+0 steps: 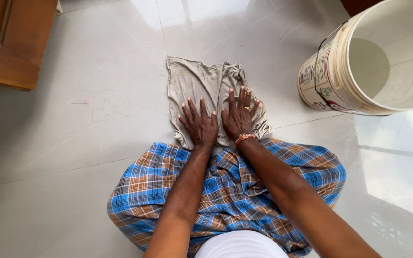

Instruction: The person sits cross-legged on a tiled floor and wipes the surface using a beige cloth. They repeatedly rub the floor, fold the cloth, and dip it into a white bucket of water to wring it out before resuming the cleaning process.

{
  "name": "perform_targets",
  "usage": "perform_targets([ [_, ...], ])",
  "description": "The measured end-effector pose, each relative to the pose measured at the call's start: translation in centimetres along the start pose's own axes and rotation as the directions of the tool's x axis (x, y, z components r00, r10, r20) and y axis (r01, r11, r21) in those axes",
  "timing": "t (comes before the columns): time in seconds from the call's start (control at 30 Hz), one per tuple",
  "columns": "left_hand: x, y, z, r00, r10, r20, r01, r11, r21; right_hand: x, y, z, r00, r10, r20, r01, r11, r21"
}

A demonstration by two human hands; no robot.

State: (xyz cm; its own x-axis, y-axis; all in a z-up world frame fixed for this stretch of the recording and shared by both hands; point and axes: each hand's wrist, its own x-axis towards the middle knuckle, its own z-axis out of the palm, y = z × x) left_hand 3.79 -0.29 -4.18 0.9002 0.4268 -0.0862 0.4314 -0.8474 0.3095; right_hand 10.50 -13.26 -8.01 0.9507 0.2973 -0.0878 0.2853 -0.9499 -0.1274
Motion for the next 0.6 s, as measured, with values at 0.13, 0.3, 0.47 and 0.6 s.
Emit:
perform_targets([
  [0.13,1.7,0.7,1.0,0.995,0.087,-0.049,-0.088,0.996,-0.016,1.3,0.4,0.0,0.994,-0.043,0.096,0.030,0.990,0.141],
  [0.3,1.8,1.3,0.7,0.994,0.091,-0.056,-0.089,0.995,0.044,1.2,-0.3,-2.4,0.996,-0.025,0.091,0.019,0.998,0.064],
  [0.47,2.2,1.6,0.2,0.998,0.060,0.026,-0.062,0.996,0.068,1.6,-0.3,-2.5,0.998,-0.040,0.055,0.033,0.993,0.116],
  [0.6,3.7,2.0,-0.3,0.997,0.049,0.058,-0.054,0.994,0.096,3.0,0.0,-1.8,0.998,-0.040,0.052,0.034,0.993,0.112],
])
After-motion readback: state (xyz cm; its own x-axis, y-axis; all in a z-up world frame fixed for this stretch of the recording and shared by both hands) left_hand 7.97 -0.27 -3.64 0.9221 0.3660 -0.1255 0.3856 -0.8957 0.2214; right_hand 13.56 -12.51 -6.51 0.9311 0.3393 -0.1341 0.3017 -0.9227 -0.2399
